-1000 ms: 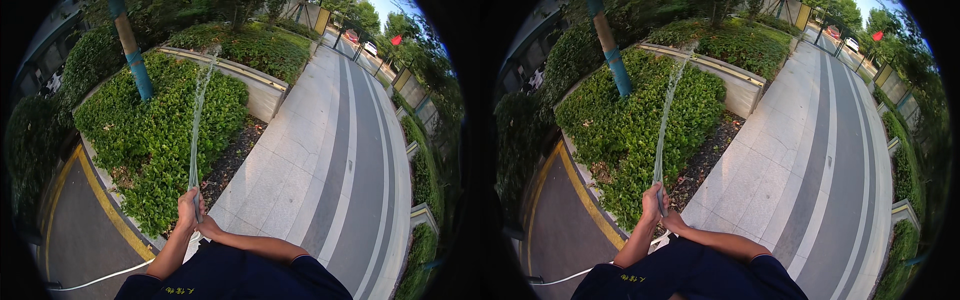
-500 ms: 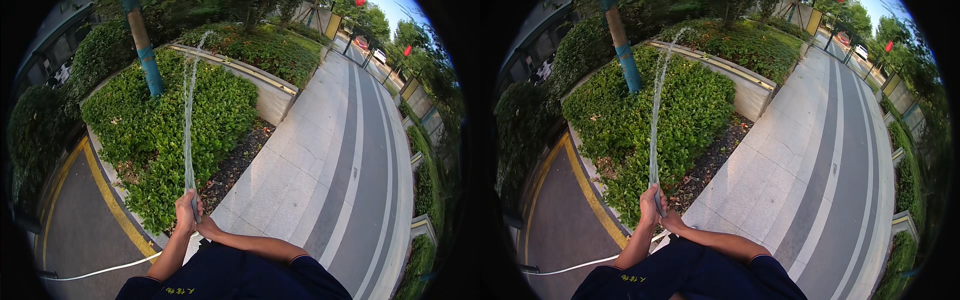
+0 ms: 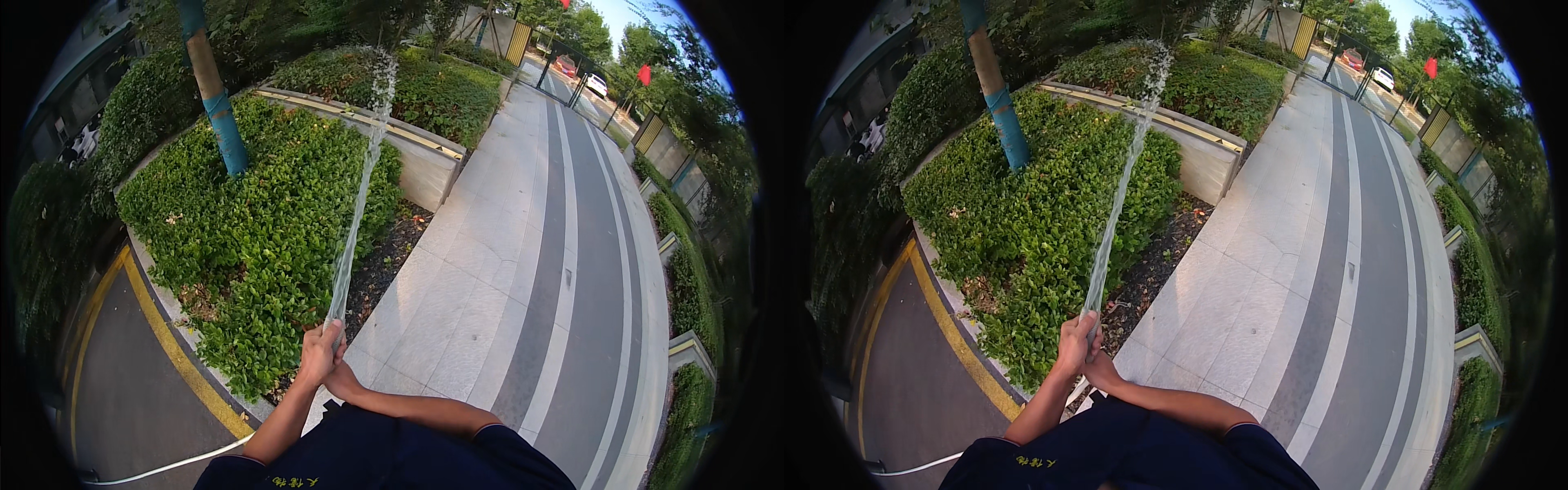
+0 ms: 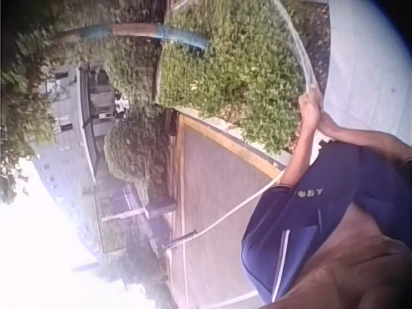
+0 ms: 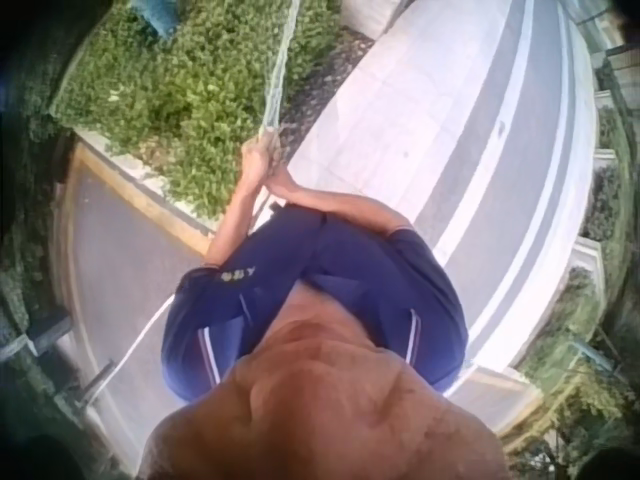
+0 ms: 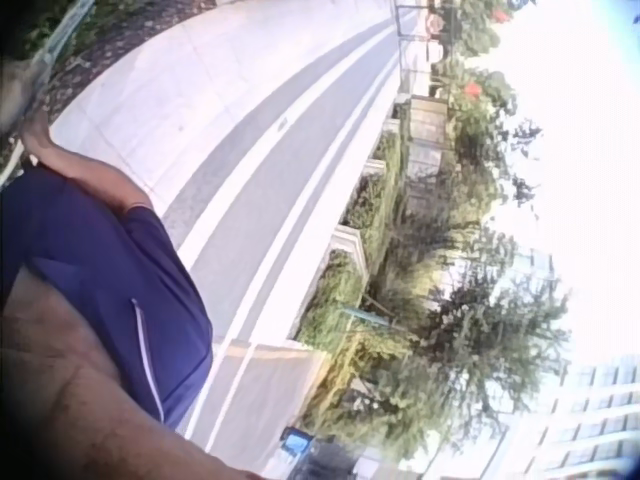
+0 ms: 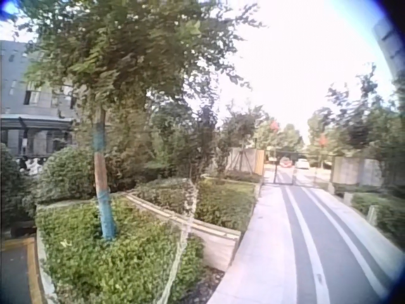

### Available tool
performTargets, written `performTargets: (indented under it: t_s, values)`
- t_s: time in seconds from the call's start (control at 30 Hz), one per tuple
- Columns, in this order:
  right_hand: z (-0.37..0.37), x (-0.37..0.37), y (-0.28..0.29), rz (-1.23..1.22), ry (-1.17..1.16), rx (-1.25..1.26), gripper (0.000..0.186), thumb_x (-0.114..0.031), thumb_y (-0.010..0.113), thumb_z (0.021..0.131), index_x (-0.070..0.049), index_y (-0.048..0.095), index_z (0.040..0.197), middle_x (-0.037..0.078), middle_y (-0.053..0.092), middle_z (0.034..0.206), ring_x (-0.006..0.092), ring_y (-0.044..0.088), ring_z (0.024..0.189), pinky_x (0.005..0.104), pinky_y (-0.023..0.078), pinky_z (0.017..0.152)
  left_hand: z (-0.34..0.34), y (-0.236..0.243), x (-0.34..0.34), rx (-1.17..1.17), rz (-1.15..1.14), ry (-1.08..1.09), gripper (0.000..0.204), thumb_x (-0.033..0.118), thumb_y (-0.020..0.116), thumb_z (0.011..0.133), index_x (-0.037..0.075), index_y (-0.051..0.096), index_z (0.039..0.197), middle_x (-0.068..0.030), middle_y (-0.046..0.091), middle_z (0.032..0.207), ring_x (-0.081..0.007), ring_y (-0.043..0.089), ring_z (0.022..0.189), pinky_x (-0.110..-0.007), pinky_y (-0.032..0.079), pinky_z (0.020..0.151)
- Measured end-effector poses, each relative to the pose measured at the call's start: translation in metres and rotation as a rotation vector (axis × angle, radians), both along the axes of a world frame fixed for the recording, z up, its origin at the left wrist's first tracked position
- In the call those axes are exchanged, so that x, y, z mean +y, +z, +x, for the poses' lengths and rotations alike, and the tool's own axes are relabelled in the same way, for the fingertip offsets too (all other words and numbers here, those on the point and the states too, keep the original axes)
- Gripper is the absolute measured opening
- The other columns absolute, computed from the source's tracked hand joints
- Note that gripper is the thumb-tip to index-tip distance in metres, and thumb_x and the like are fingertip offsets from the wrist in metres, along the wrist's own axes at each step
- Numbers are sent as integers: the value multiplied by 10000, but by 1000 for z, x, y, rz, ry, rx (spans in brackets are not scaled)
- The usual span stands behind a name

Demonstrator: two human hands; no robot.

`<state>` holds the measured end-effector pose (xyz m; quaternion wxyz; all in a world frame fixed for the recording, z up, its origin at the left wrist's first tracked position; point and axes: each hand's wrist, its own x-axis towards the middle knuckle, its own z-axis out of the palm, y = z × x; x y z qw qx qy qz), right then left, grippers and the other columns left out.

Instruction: The person uses a garden hose to water bushes and plants along a roadside curb and sidewalk. They move along the path, directing the water stream onto different sections of vegetation and the ground beneath them.

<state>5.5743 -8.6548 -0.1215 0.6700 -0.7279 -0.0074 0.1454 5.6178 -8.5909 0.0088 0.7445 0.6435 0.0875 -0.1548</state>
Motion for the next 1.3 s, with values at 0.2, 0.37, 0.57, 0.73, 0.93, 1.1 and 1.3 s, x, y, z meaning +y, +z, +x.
performTargets:
  t_s: [0.2,0.37,0.57,0.73,0.93,1.1,1.3]
  values:
    - [3,-3,-8,-15,-66,-26,285,-252,627,801,11,584,901,166,650,859,279,651,868,389,472,745,0,6,-6,-11,36,-93,399,382,537,956,44,536,743,-32,506,571,-107,443,450,-245,359,420]
    - [10,-1,0,-23,-118,-11,272,-241,610,782,21,579,850,190,643,803,326,646,805,407,466,707,5,13,-8,-70,-22,-102,402,373,545,953,50,536,713,-42,508,547,-119,462,441,-249,361,412]
    - [21,-4,41,-11,-137,34,293,-260,637,775,29,583,779,196,631,729,338,640,722,413,458,670,22,27,-8,-129,-106,-99,419,400,563,949,48,540,722,-49,514,543,-125,464,420,-251,378,395]
    - [27,1,36,34,-173,56,287,-265,631,779,20,606,770,189,648,742,336,649,734,425,456,674,25,40,-8,-147,-85,-111,402,381,560,951,47,542,728,-43,508,534,-126,457,416,-258,364,395]
    - [29,0,37,-11,-110,63,272,-244,613,781,25,604,811,192,644,758,338,643,754,430,453,688,26,39,-9,-139,-81,-108,406,392,565,947,52,533,728,-44,503,534,-124,456,420,-254,363,403]
    - [27,4,37,34,-147,56,283,-226,644,763,33,557,837,166,616,764,296,615,765,408,448,713,26,38,-8,-129,-87,-95,413,396,573,944,49,525,726,-40,495,533,-122,449,424,-252,361,408]
    - [26,-2,45,27,-101,101,285,-218,658,757,28,538,835,146,601,754,264,598,763,397,445,721,26,37,-9,-121,-96,-107,415,395,576,943,43,528,729,-39,495,537,-121,447,425,-253,360,408]
